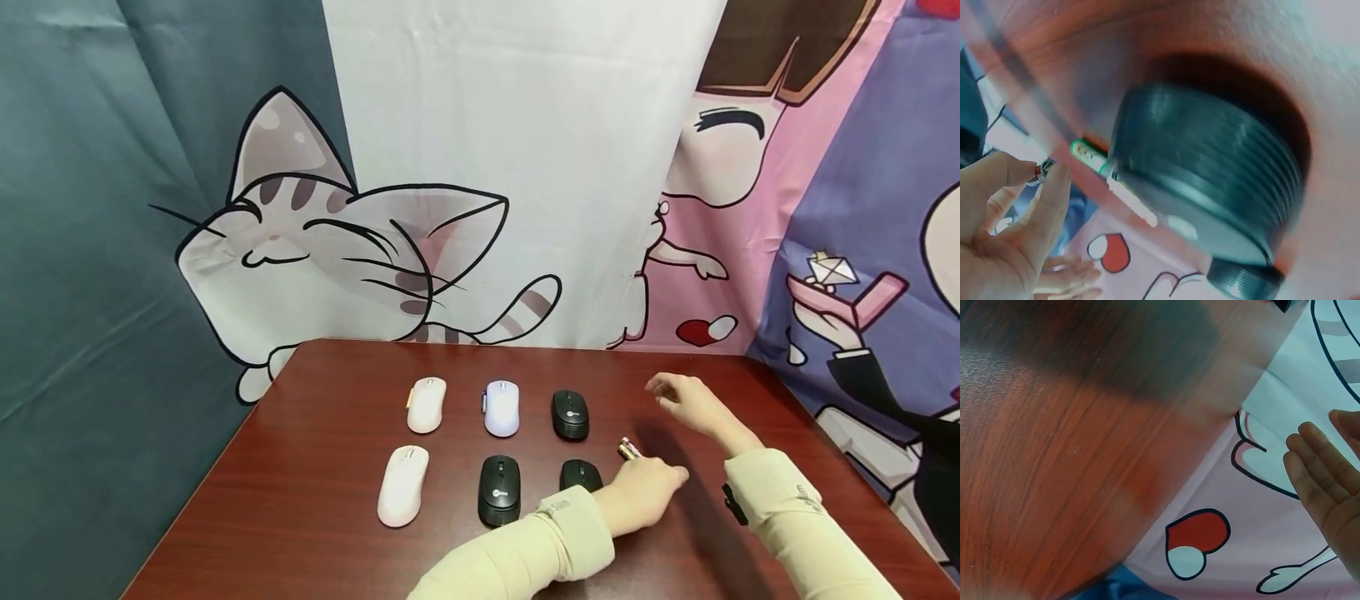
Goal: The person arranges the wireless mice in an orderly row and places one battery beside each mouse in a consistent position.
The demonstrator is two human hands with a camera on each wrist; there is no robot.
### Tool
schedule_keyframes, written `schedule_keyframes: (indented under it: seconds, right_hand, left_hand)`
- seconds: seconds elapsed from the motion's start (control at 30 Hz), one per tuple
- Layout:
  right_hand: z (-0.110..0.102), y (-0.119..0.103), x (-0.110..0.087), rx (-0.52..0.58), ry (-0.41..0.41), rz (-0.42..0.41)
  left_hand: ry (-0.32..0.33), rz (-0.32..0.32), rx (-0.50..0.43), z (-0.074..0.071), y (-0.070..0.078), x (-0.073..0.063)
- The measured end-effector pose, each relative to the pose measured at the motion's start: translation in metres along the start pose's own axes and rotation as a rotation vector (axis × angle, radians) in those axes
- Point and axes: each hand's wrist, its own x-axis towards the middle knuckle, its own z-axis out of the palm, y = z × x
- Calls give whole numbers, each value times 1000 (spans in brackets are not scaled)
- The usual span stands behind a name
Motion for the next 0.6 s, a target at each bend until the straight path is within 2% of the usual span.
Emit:
schedule_keyframes:
  seconds: [0.1,0.3,0.5,0.6]
  right_hand:
    - [0,-1,2,-1,-8,2]
    - [3,-2,4,-13,-15,13]
    - [0,-4,7,-18,-33,26]
    - [1,-7,9,-20,-43,23]
  left_hand:
    - [-18,8,-41,-8,-10,-3]
    - [-38,9,-71,-15,-30,-17]
    - [8,22,-88,-18,-55,-32]
    - [25,2,-129,-18,-70,-41]
